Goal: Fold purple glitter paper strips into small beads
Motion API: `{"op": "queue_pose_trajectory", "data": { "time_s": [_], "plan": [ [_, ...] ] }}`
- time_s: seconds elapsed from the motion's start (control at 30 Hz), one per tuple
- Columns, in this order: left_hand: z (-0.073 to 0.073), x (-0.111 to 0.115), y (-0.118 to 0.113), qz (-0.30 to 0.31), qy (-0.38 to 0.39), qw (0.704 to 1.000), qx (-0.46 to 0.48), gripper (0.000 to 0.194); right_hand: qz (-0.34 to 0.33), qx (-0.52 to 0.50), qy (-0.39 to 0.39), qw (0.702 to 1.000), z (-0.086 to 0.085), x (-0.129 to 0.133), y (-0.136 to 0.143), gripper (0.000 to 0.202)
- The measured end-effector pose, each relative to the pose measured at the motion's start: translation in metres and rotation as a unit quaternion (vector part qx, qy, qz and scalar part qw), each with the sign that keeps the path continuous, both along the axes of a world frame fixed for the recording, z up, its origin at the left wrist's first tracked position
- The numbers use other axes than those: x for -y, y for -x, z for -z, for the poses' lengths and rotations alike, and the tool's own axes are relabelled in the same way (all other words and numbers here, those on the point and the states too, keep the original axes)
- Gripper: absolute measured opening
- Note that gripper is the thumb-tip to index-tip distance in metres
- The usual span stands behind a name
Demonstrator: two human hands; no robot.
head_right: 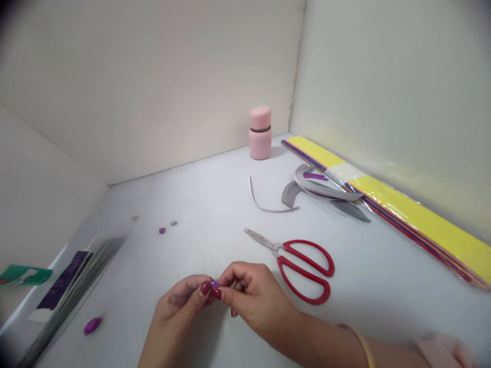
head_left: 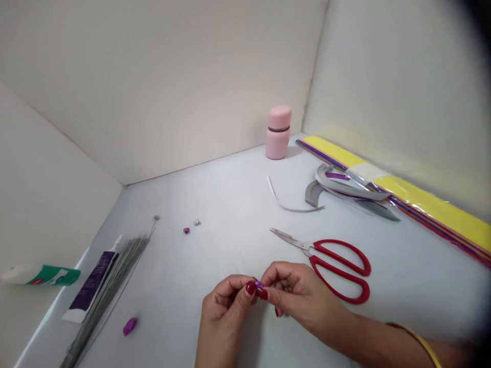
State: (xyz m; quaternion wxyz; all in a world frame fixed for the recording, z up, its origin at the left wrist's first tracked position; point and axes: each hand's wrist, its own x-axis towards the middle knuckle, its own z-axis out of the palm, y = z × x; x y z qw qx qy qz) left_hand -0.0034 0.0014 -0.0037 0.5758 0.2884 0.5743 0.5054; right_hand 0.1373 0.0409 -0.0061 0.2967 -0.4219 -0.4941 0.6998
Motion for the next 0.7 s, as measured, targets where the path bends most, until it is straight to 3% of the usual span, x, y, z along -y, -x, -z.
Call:
{"op": "queue_pose_trajectory", "data": {
  "time_s": [0.23,0.33,0.53,0.63,0.7],
  "plan": [
    [0.0043,-0.0022,0.0026,0.023,0.043,0.99,0.131,0.017,-0.02,-0.045,-0.009,0.999,0.0015,0.0005,-0.0025,0.02],
    [0.0036,-0.0024,0.0041,0.019,0.031,0.994,0.101,0.017,-0.037,-0.074,0.001,0.997,-0.0006,-0.0004,-0.0019,0.021],
    [-0.0035,0.0001,0.0023,-0.006,-0.033,0.998,-0.058,0.015,-0.037,-0.053,-0.003,0.998,0.001,-0.0001,-0.0017,0.02],
    [-0.0043,0.0004,0.002,0.013,-0.049,0.997,-0.06,0.016,-0.034,-0.008,-0.056,0.998,0.0012,-0.0004,-0.0027,0.015],
    [-0.0018,-0.0005,0.0028,0.017,-0.019,1.0,-0.01,0.014,-0.045,0.02,-0.115,0.992,-0.0003,-0.0009,-0.0038,0.013]
  ]
}}
